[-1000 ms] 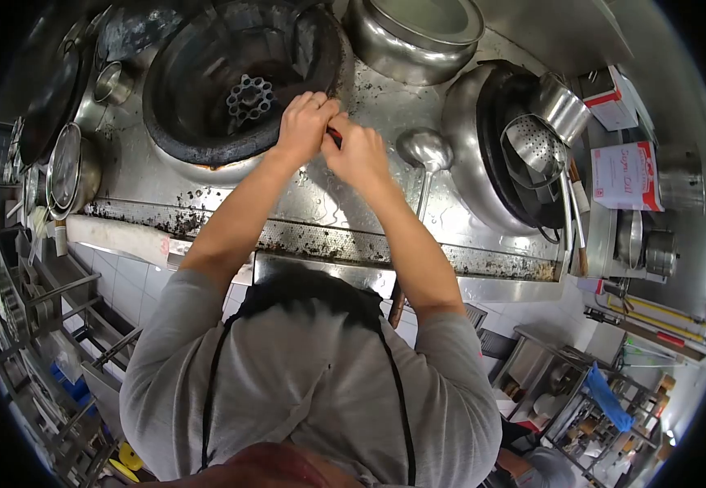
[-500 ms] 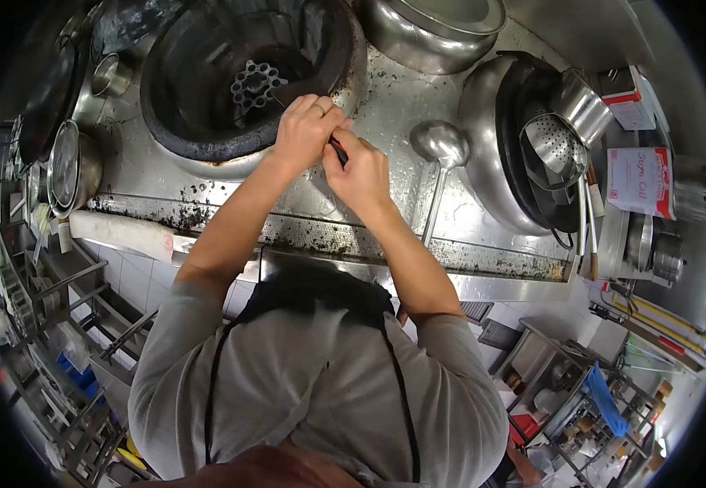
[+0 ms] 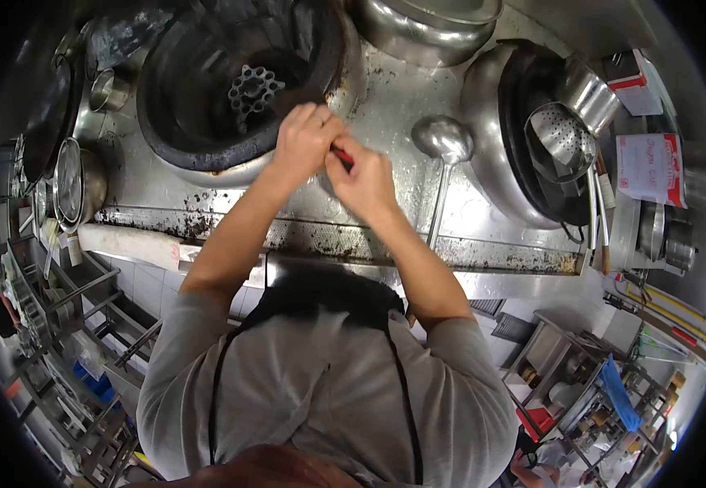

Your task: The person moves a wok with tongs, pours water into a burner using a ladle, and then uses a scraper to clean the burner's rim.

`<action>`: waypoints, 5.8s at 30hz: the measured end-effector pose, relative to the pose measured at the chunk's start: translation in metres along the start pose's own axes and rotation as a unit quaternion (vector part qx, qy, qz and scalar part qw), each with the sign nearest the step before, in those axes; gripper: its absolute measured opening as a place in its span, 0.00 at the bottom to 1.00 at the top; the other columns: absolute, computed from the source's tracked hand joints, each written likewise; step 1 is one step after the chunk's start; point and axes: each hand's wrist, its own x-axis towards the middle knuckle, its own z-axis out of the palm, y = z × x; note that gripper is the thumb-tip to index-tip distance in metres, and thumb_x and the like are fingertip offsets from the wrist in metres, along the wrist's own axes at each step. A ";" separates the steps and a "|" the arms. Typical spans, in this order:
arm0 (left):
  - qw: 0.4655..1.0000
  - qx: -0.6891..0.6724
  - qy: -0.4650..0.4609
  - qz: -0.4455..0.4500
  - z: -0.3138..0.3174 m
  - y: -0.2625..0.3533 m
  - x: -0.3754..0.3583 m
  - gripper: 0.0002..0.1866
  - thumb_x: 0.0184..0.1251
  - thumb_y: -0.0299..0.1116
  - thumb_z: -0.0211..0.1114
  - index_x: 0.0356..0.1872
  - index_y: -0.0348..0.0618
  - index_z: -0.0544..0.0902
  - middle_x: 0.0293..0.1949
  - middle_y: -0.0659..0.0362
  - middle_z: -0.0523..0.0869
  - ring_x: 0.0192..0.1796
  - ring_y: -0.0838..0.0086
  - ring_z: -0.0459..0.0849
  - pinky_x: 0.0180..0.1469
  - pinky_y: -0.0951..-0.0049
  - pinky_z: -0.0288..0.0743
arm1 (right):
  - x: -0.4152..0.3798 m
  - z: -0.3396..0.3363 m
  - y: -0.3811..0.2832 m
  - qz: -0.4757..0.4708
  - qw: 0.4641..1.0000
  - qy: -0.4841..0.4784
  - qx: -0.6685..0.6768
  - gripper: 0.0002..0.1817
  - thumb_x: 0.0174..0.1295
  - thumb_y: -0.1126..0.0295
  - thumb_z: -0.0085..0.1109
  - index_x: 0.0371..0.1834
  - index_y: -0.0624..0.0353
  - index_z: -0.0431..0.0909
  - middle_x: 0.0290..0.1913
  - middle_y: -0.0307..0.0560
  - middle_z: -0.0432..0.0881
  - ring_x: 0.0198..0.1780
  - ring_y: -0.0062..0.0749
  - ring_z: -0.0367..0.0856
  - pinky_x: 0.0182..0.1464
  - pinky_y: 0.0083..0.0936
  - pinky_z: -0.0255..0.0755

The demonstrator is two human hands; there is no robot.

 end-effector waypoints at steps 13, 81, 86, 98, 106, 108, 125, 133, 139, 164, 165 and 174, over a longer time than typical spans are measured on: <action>0.999 0.010 -0.033 0.008 0.009 0.002 0.015 0.07 0.58 0.36 0.74 0.28 0.48 0.85 0.30 0.59 0.82 0.36 0.62 0.82 0.40 0.62 0.76 | 0.015 -0.008 0.019 0.013 0.999 0.016 0.039 0.15 0.60 0.69 0.68 0.49 0.62 0.88 0.37 0.61 0.90 0.38 0.50 0.92 0.43 0.36 0.83; 0.989 0.082 0.026 -0.120 0.077 -0.023 0.082 0.09 0.45 0.33 0.76 0.29 0.47 0.86 0.33 0.58 0.86 0.42 0.63 0.87 0.47 0.65 0.79 | 0.141 -0.074 0.038 -0.024 0.988 -0.143 -0.052 0.14 0.59 0.73 0.70 0.47 0.66 0.88 0.36 0.50 0.91 0.40 0.24 0.88 0.47 0.24 0.80; 0.988 0.062 0.027 -0.140 0.071 -0.012 0.084 0.08 0.46 0.31 0.75 0.29 0.48 0.86 0.34 0.59 0.86 0.42 0.63 0.86 0.47 0.64 0.79 | 0.145 -0.084 0.042 -0.068 0.984 -0.165 0.002 0.13 0.59 0.73 0.70 0.45 0.69 0.88 0.34 0.45 0.89 0.35 0.21 0.83 0.41 0.24 0.78; 0.985 0.084 0.019 -0.147 0.085 -0.033 0.106 0.08 0.47 0.32 0.75 0.30 0.49 0.86 0.33 0.57 0.85 0.42 0.63 0.87 0.47 0.63 0.79 | 0.190 -0.089 0.049 -0.022 0.976 -0.215 -0.009 0.06 0.59 0.75 0.70 0.39 0.64 0.89 0.32 0.38 0.88 0.33 0.17 0.81 0.37 0.19 0.72; 0.982 0.090 0.026 -0.165 0.090 -0.039 0.115 0.09 0.47 0.34 0.76 0.30 0.49 0.86 0.35 0.57 0.85 0.42 0.60 0.87 0.48 0.62 0.79 | 0.209 -0.094 0.037 -0.024 0.972 -0.233 -0.031 0.06 0.59 0.77 0.69 0.39 0.66 0.88 0.33 0.39 0.88 0.34 0.17 0.81 0.37 0.22 0.74; 0.984 0.076 -0.006 -0.159 0.095 -0.058 0.127 0.06 0.51 0.34 0.74 0.31 0.48 0.87 0.36 0.55 0.88 0.47 0.61 0.88 0.52 0.63 0.79 | 0.223 -0.084 0.040 -0.018 0.980 -0.199 -0.017 0.06 0.59 0.77 0.70 0.39 0.66 0.88 0.32 0.39 0.88 0.33 0.17 0.80 0.37 0.22 0.74; 0.980 0.113 0.011 -0.164 0.096 -0.083 0.130 0.08 0.48 0.32 0.74 0.31 0.48 0.87 0.35 0.57 0.86 0.45 0.61 0.87 0.49 0.61 0.80 | 0.251 -0.067 0.045 -0.057 0.977 -0.206 -0.022 0.09 0.57 0.71 0.71 0.39 0.63 0.89 0.28 0.43 0.86 0.29 0.20 0.79 0.37 0.25 0.75; 0.980 0.090 0.021 -0.176 0.099 -0.095 0.137 0.07 0.50 0.32 0.73 0.32 0.47 0.88 0.37 0.55 0.87 0.46 0.59 0.87 0.51 0.60 0.80 | 0.270 -0.069 0.034 -0.104 0.968 -0.210 -0.089 0.10 0.54 0.68 0.71 0.37 0.61 0.89 0.27 0.44 0.86 0.30 0.25 0.81 0.39 0.27 0.76; 0.977 0.053 0.045 -0.201 0.094 -0.090 0.142 0.06 0.52 0.32 0.72 0.32 0.48 0.86 0.36 0.55 0.86 0.44 0.58 0.87 0.50 0.58 0.81 | 0.278 -0.071 0.017 -0.121 0.962 -0.204 -0.135 0.12 0.54 0.64 0.71 0.36 0.60 0.89 0.27 0.48 0.86 0.30 0.31 0.82 0.39 0.31 0.77; 0.989 -0.069 -0.104 -0.077 0.029 0.022 0.028 0.11 0.47 0.31 0.75 0.34 0.46 0.87 0.40 0.56 0.87 0.50 0.61 0.87 0.54 0.61 0.78 | 0.028 -0.048 0.018 0.065 0.994 -0.051 -0.069 0.12 0.62 0.65 0.67 0.45 0.58 0.88 0.36 0.59 0.89 0.39 0.54 0.89 0.45 0.39 0.80; 0.992 -0.067 -0.092 -0.061 0.027 0.023 0.019 0.11 0.45 0.30 0.75 0.33 0.46 0.86 0.39 0.56 0.86 0.49 0.61 0.86 0.54 0.61 0.78 | 0.013 -0.042 0.011 0.049 0.994 -0.031 -0.092 0.13 0.63 0.64 0.68 0.47 0.58 0.86 0.37 0.59 0.89 0.39 0.55 0.88 0.44 0.40 0.80; 0.992 -0.055 -0.114 0.028 -0.006 0.022 -0.027 0.09 0.48 0.28 0.73 0.31 0.47 0.84 0.37 0.57 0.85 0.47 0.62 0.85 0.53 0.63 0.76 | -0.053 -0.010 0.008 0.048 0.998 -0.048 -0.011 0.21 0.66 0.62 0.68 0.59 0.60 0.81 0.44 0.58 0.89 0.39 0.46 0.88 0.43 0.36 0.80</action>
